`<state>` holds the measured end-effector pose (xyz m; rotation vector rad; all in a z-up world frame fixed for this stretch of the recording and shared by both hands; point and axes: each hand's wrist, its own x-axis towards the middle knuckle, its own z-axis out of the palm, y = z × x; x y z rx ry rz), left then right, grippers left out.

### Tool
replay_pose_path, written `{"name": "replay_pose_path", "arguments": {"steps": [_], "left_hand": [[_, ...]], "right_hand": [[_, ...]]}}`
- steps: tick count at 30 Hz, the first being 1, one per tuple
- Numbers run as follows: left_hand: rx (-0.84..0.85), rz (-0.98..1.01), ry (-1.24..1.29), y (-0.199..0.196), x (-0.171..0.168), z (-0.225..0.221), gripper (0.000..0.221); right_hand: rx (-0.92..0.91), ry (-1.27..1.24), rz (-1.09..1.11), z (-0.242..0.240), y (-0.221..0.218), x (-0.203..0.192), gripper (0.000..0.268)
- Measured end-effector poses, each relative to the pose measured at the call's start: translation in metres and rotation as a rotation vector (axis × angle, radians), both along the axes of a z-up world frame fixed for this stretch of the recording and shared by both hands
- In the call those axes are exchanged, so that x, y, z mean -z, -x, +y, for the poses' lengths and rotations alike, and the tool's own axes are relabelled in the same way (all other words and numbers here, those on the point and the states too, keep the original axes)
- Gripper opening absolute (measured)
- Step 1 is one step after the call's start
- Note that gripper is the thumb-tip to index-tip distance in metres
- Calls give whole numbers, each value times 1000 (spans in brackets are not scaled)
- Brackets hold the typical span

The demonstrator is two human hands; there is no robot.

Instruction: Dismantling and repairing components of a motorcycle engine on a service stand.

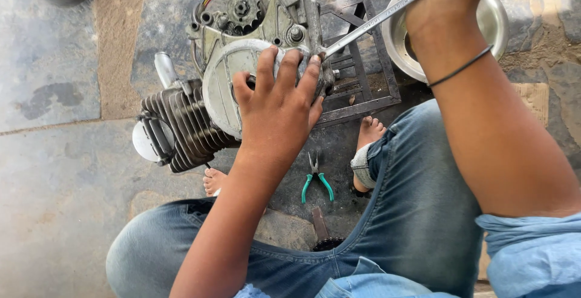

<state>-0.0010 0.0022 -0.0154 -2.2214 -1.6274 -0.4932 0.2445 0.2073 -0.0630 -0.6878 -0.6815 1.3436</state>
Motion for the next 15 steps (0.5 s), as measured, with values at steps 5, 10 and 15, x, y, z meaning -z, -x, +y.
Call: {"name": "replay_pose_path", "arguments": {"steps": [5,10,15], "left_hand": [[-8,-27,3,-2,0,-1,55],[-15,-34,-39,-4,1,-1,54],[-13,-64,-28,-2,1,-3,55]], "right_hand": [[16,-41,-268,28,67,44,27],[75,-89,-432,18,131,26,22],[-78,-248,-878,-4,118,-7,28]]}}
